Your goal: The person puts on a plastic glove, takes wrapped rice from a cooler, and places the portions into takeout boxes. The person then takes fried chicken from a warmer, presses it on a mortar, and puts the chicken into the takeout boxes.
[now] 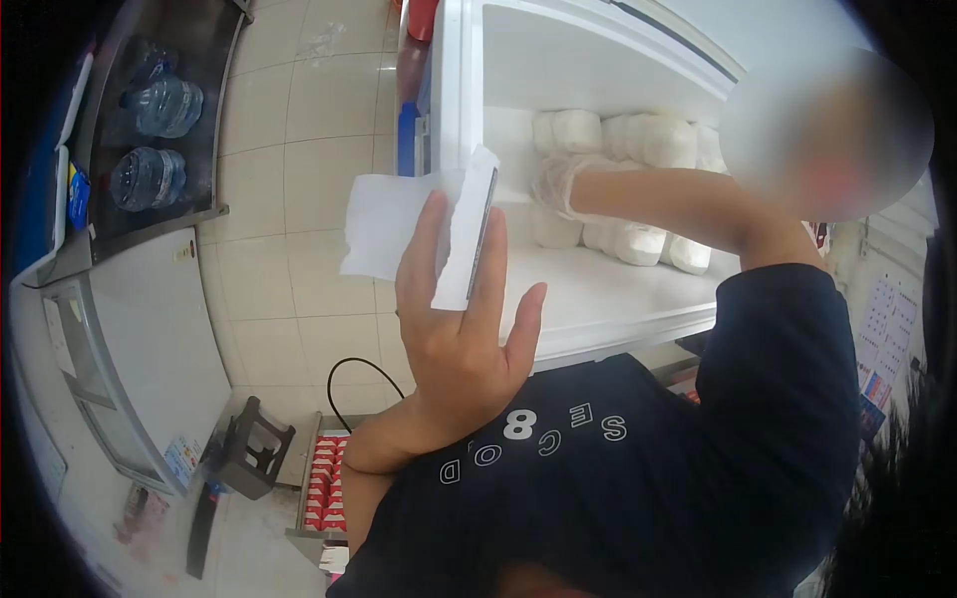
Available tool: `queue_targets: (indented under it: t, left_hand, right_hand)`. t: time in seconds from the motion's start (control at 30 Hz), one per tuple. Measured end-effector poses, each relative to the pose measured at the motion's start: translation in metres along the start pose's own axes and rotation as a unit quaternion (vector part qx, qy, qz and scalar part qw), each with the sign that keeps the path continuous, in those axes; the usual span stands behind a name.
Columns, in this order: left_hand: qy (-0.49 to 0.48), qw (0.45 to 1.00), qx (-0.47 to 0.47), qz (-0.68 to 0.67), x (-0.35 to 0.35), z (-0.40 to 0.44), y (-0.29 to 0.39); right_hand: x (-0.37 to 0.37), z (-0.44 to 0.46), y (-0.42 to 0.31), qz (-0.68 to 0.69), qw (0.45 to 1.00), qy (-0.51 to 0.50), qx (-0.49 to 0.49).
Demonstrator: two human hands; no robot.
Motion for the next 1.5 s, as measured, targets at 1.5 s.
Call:
queue_targets:
  t: [1.5]
  left_hand:
    - [-0.023,1.000,0.009,0.012,0.003,0.004,0.003]
  right_hand:
    - [0.002,0.002,0.019,0.147,0.980,-0.115,-0.067]
Point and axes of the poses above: each hand's wrist, its own z-axis towards the middle knuckle, its own x-axis out of the back of the hand, y = z × x, the point moved 1 cm from there along z, towards the middle knuckle, and after that the axes turned 5 degrees about y, right-handed, at the moved point
